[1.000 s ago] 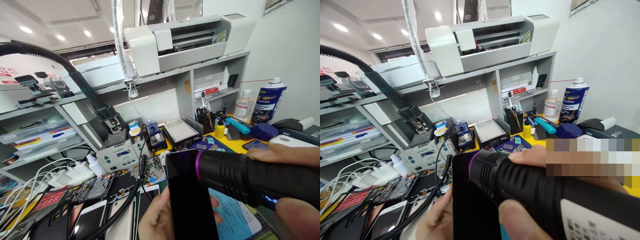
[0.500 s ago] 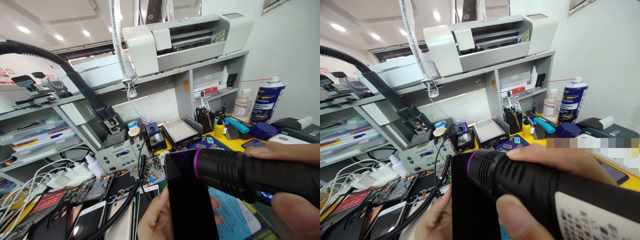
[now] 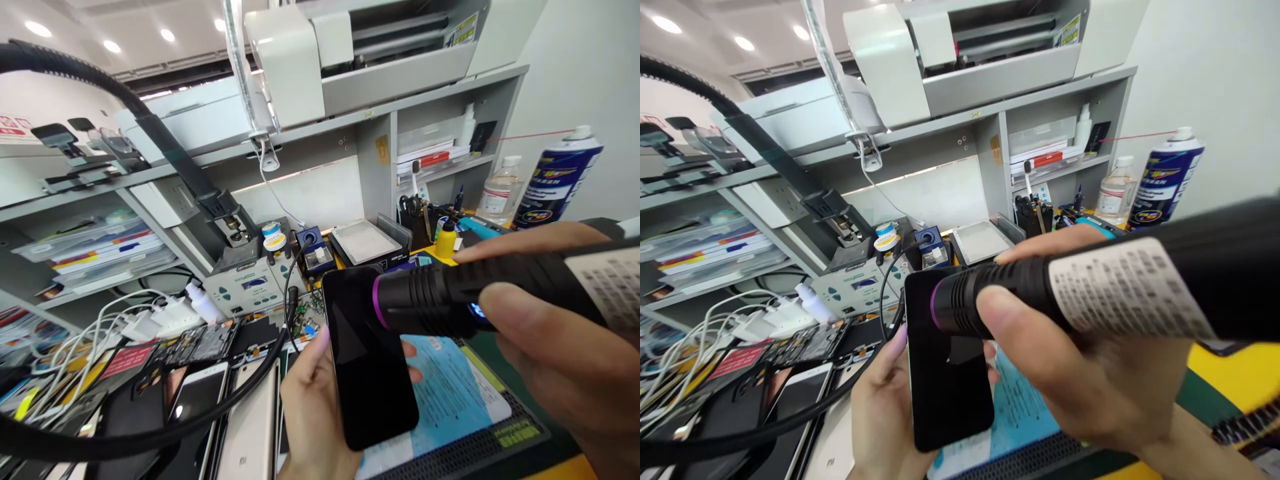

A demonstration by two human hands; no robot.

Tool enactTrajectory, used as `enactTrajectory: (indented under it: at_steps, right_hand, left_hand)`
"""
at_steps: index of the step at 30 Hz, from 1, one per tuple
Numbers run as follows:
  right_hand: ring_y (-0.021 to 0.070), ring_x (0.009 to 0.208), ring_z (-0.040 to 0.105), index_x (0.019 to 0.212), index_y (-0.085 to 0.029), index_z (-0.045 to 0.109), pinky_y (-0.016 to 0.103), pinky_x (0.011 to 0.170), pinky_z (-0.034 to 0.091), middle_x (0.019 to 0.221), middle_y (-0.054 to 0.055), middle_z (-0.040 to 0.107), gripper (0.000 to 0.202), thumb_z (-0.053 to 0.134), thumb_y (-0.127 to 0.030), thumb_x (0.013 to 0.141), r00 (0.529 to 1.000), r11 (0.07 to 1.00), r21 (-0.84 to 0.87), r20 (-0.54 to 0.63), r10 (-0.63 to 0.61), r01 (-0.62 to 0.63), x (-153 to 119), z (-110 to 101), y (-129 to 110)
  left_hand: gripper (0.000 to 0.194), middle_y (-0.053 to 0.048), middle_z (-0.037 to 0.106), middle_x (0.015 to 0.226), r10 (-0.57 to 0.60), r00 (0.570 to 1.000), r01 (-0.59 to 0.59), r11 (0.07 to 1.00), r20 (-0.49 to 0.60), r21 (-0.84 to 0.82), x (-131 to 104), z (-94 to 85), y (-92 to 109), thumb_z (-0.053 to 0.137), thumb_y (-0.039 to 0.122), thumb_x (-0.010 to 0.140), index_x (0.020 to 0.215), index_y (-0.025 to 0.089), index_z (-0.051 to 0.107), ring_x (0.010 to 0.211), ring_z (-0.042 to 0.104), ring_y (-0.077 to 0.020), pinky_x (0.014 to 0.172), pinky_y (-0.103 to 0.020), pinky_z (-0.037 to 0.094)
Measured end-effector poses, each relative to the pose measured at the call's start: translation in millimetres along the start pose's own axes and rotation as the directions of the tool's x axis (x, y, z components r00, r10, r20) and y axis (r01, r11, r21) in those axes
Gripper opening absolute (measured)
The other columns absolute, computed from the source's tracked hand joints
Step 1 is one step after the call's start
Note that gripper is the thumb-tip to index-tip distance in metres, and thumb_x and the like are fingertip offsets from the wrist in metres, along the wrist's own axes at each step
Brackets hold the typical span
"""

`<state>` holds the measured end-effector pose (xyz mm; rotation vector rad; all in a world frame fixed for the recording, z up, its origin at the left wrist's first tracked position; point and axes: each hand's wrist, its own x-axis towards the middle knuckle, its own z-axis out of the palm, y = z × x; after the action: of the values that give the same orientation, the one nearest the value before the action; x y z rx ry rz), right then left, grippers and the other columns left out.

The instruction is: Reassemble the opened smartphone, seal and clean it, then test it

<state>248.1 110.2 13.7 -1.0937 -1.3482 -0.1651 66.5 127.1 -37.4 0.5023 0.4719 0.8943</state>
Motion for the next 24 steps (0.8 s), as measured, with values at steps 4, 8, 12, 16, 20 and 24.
enactTrajectory:
  at_steps: [4,8,12,16,20,24]
  right_hand:
    - [0.019,0.065,0.063,0.086,-0.028,0.067,0.039,0.07,0.059,0.076,0.0,0.066,0.009,0.07,-0.035,0.081,0.998,0.995,0.099,-0.063,0.023,-0.016,3.5,10.0,-2.2]
    - [0.0139,0.053,0.059,0.078,-0.024,0.068,0.03,0.051,0.051,0.061,-0.003,0.063,0.005,0.071,-0.027,0.08,0.985,0.97,0.228,-0.133,0.11,-0.077,11.4,19.2,-6.2]
    - [0.013,0.043,0.056,0.061,-0.021,0.063,0.029,0.042,0.042,0.046,-0.004,0.056,0.023,0.073,-0.025,0.082,0.992,0.959,0.264,-0.039,0.117,-0.102,18.2,25.6,-5.4]
    - [0.0123,0.042,0.054,0.06,-0.02,0.063,0.029,0.041,0.039,0.048,-0.003,0.058,0.029,0.074,-0.028,0.085,0.982,0.966,0.216,0.154,0.112,-0.144,22.6,28.8,-1.8]
    - [0.0091,0.039,0.052,0.053,-0.02,0.059,0.024,0.039,0.039,0.046,-0.004,0.054,0.038,0.074,-0.03,0.086,0.956,0.961,0.228,0.278,0.089,-0.156,23.5,28.8,-3.4]
    - [0.0083,0.039,0.052,0.052,-0.019,0.059,0.022,0.038,0.041,0.045,-0.005,0.054,0.037,0.075,-0.028,0.085,0.947,0.958,0.244,0.311,0.073,-0.154,21.1,29.2,-6.8]
  left_hand:
    - [0.061,-0.021,0.075,0.112,0.059,0.998,-0.059,0.998,0.001,-0.028,5.1,-3.7,1.1,0.038,0.05,0.097,0.116,0.006,0.075,0.086,0.072,-0.0313,0.085,-0.042,0.052]
    - [0.06,-0.022,0.071,0.123,0.061,0.998,-0.062,0.996,-0.013,-0.067,9.6,-3.5,0.5,0.039,0.048,0.098,0.124,0.003,0.07,0.093,0.071,-0.0333,0.09,-0.047,0.053]
    - [0.053,-0.019,0.07,0.126,0.074,0.997,-0.076,0.991,-0.019,-0.108,12.9,-2.7,0.5,0.039,0.045,0.101,0.127,0.008,0.068,0.105,0.071,-0.0355,0.097,-0.054,0.052]
    - [0.051,-0.016,0.072,0.123,0.088,0.996,-0.09,0.99,-0.023,-0.107,14.5,-4.6,0.1,0.039,0.045,0.102,0.134,0.014,0.063,0.116,0.067,-0.0359,0.104,-0.058,0.047]
    - [0.051,-0.015,0.075,0.109,0.078,0.995,-0.086,0.987,-0.065,-0.138,15.1,-5.7,0.1,0.039,0.045,0.102,0.133,0.012,0.062,0.114,0.068,-0.0359,0.104,-0.06,0.047]
    - [0.049,-0.015,0.072,0.122,0.084,0.996,-0.089,0.988,-0.041,-0.129,15.7,-5.0,0.0,0.042,0.046,0.102,0.137,0.017,0.06,0.118,0.066,-0.0354,0.106,-0.061,0.045]
